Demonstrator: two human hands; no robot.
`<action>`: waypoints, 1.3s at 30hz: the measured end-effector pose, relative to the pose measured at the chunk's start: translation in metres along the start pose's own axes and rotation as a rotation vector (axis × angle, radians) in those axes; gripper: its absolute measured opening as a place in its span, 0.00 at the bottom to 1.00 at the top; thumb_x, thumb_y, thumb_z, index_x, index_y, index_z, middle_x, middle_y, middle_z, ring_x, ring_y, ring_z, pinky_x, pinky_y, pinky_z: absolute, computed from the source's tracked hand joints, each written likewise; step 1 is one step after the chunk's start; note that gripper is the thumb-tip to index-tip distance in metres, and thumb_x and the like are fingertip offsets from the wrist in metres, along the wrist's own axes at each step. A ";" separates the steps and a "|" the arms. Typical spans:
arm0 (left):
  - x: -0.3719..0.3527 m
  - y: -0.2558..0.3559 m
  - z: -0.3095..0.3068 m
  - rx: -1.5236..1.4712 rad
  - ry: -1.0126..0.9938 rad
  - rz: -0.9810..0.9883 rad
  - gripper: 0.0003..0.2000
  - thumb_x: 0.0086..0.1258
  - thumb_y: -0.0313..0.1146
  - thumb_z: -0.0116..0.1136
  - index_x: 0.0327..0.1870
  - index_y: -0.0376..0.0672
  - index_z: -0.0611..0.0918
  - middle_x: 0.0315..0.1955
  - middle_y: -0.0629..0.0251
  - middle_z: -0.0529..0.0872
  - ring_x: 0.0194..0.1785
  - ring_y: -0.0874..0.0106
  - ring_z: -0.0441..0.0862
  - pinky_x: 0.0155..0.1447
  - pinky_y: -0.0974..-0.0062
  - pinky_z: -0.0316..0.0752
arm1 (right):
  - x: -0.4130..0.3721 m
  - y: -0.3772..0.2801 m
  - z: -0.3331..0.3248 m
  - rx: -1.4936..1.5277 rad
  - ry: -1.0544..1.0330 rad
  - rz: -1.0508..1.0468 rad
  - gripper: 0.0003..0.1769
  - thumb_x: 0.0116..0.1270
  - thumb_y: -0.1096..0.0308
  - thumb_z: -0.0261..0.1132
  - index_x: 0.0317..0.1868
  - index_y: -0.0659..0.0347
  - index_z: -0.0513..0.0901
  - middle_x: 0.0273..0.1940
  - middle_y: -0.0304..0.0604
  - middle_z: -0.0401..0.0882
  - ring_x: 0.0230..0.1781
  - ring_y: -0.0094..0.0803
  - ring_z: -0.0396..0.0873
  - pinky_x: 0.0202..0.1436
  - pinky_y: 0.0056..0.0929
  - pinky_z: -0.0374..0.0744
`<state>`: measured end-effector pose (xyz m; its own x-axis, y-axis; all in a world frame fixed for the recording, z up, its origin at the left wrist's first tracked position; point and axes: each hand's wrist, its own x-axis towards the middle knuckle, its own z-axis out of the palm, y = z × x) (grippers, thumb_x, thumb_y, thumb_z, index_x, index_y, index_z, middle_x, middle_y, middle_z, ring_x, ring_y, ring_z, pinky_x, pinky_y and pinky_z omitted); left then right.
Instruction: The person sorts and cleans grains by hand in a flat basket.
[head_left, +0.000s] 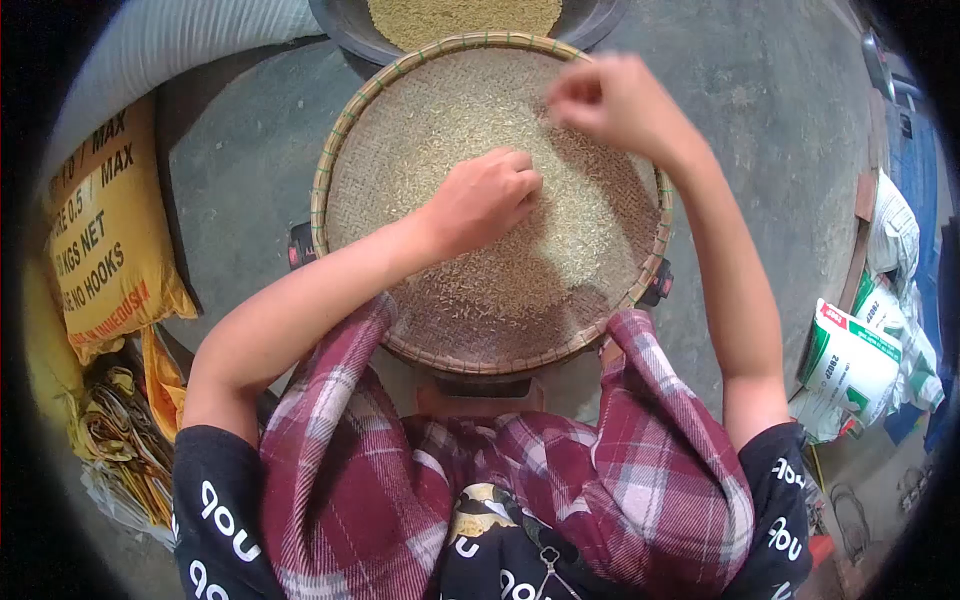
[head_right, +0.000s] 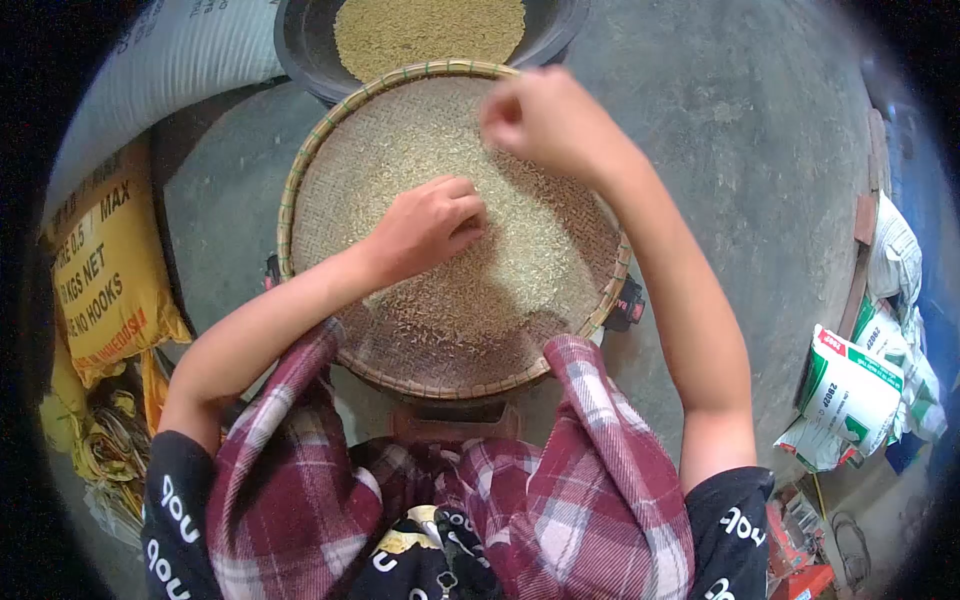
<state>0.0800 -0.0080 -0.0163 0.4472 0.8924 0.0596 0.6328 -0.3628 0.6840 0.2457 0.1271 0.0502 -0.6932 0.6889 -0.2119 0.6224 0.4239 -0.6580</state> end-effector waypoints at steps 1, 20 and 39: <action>0.000 -0.001 0.000 -0.003 0.005 -0.003 0.06 0.59 0.31 0.66 0.32 0.43 0.80 0.33 0.63 0.80 0.43 0.61 0.80 0.46 0.64 0.77 | -0.015 0.006 0.008 0.011 -0.132 0.019 0.07 0.54 0.71 0.71 0.35 0.60 0.88 0.32 0.48 0.86 0.33 0.39 0.86 0.42 0.34 0.82; 0.023 0.000 -0.054 -0.258 -0.079 -0.504 0.06 0.61 0.31 0.61 0.33 0.38 0.86 0.26 0.59 0.87 0.32 0.69 0.85 0.41 0.71 0.79 | -0.068 0.024 0.061 0.211 0.016 0.152 0.06 0.52 0.70 0.74 0.31 0.60 0.87 0.28 0.44 0.83 0.29 0.33 0.81 0.36 0.31 0.79; 0.038 -0.033 -0.073 0.062 0.154 -0.070 0.10 0.63 0.34 0.66 0.42 0.42 0.86 0.39 0.59 0.86 0.45 0.62 0.83 0.54 0.65 0.79 | 0.055 -0.019 -0.017 -0.115 0.447 -0.294 0.41 0.55 0.69 0.72 0.70 0.62 0.69 0.61 0.62 0.75 0.63 0.49 0.75 0.65 0.38 0.75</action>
<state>0.0298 0.0575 0.0168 0.3014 0.9449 0.1275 0.6990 -0.3100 0.6444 0.2021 0.1668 0.0633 -0.6377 0.7037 0.3132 0.4784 0.6806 -0.5550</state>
